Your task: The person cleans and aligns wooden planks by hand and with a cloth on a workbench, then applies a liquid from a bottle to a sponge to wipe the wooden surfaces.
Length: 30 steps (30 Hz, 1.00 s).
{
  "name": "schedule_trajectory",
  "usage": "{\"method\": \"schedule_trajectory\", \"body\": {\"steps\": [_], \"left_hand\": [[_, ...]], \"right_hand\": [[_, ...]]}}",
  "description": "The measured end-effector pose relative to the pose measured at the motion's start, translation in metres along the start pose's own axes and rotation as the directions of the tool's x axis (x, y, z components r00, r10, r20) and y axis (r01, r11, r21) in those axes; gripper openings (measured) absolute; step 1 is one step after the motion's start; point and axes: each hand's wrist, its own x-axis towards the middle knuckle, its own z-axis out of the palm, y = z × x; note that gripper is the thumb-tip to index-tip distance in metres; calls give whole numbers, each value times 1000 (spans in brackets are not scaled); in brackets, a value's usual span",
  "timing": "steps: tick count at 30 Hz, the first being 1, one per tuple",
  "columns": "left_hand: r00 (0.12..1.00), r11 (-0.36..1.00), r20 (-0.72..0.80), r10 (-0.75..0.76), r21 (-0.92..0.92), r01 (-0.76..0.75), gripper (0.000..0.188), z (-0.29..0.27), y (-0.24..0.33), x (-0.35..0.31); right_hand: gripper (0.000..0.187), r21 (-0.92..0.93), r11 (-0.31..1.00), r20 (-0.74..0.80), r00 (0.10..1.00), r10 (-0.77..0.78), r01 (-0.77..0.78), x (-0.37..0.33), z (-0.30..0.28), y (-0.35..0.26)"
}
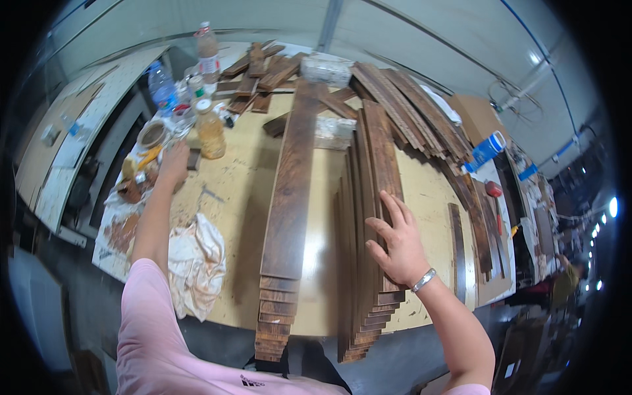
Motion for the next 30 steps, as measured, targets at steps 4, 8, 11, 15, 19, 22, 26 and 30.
{"method": "schedule_trajectory", "body": {"steps": [4,8,11,15,19,22,26,30], "left_hand": [[980,995,196,-44,-80,61,46,-1,10,16],[999,999,-31,-6,-45,4,40,7,-7,-16],[983,942,-40,-181,-295,161,50,-44,8,-56],[947,227,-247,-205,-953,-200,57,-130,74,-156],[816,172,-497,294,-813,-557,60,-219,211,-304],[829,179,-384,406,-856,-484,62,-217,297,-348],[851,383,-456,262,-760,-525,67,-214,354,-301],[809,490,-531,252,-651,-580,67,-185,382,-298]], "right_hand": [[37,-26,1000,1,1000,9,-9,0,-4,-2],[34,-20,1000,-13,1000,-5,5,2,-2,-2],[34,-44,999,-34,999,-19,18,-1,3,2],[35,-1,999,-57,997,-43,43,-3,6,7],[37,-14,998,-73,996,-57,56,-5,11,13],[39,5,997,-92,993,-76,77,0,21,14],[39,-17,996,-74,993,-93,92,2,26,23],[44,4,997,-86,993,-74,75,4,31,28]]}}
